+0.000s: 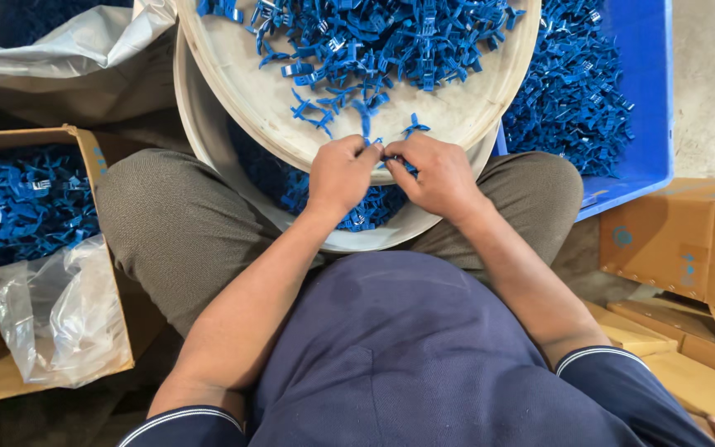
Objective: The person sits cross-legged and sorts small blue plastic clips from a white basin on their lap, picking them up by hand and placing them into a cardboard box to the left. The process is repetitive, with the person continuously handling the clips.
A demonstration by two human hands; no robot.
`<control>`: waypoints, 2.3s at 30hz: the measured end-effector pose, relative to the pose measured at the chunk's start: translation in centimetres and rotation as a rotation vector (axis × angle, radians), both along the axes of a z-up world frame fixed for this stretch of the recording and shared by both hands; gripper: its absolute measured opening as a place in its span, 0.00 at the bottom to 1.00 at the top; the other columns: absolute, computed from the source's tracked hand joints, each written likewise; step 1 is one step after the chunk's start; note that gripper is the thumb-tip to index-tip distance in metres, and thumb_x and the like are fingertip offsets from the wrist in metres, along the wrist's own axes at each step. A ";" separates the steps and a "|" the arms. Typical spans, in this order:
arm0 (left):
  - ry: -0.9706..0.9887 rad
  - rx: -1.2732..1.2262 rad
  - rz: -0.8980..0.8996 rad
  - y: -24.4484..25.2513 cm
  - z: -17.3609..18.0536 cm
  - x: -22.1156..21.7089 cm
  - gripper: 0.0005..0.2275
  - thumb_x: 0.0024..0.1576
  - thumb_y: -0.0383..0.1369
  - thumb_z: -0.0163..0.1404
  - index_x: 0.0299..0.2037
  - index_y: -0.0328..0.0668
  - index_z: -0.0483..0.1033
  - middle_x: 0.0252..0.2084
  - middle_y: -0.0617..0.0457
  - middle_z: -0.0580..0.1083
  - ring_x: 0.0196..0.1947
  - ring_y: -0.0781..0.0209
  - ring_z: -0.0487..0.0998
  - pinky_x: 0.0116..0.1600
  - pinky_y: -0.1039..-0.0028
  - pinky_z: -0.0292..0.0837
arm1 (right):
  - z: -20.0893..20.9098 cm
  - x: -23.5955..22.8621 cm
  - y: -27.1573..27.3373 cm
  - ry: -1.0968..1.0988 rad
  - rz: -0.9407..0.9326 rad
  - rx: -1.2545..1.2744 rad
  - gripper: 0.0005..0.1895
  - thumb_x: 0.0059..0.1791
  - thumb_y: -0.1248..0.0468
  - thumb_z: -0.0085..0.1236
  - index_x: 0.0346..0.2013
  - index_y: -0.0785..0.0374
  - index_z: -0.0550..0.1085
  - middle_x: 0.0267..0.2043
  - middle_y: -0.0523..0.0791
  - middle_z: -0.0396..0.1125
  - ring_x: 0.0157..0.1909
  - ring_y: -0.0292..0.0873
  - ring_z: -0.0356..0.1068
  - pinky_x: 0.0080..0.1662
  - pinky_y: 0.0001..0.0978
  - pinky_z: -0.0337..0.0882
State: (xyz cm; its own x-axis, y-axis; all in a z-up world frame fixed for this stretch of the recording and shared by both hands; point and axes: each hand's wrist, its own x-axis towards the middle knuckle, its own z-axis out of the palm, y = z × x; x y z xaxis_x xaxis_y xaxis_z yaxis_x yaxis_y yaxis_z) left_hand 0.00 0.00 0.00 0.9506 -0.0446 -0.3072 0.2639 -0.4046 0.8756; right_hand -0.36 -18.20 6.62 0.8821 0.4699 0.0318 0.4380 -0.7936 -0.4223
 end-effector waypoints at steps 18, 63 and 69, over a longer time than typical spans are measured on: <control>0.140 -0.507 -0.291 0.5 -1.4 0.1 0.11 0.59 0.34 0.56 0.33 0.30 0.81 0.24 0.56 0.71 0.25 0.70 0.66 0.32 0.71 0.62 | -2.7 -0.6 -1.5 0.015 -0.056 0.640 0.14 0.54 0.74 0.71 0.46 0.67 0.71 0.41 0.47 0.72 0.42 0.39 0.72 0.46 0.28 0.73; -0.126 -1.108 0.562 8.2 3.5 8.9 0.04 0.60 0.30 0.56 0.36 0.41 0.74 0.25 0.55 0.72 0.21 0.64 0.77 0.18 0.76 0.62 | 2.5 2.4 -0.4 0.527 0.200 0.049 0.12 0.47 0.59 0.64 0.42 0.60 0.79 0.43 0.46 0.74 0.48 0.49 0.75 0.50 0.38 0.73; -0.113 -1.089 0.547 8.0 3.9 9.0 0.03 0.59 0.30 0.57 0.36 0.43 0.76 0.27 0.55 0.74 0.21 0.66 0.76 0.18 0.78 0.60 | 2.3 3.7 4.1 0.223 0.125 -0.091 0.12 0.49 0.62 0.63 0.47 0.60 0.77 0.48 0.49 0.73 0.49 0.52 0.73 0.49 0.41 0.72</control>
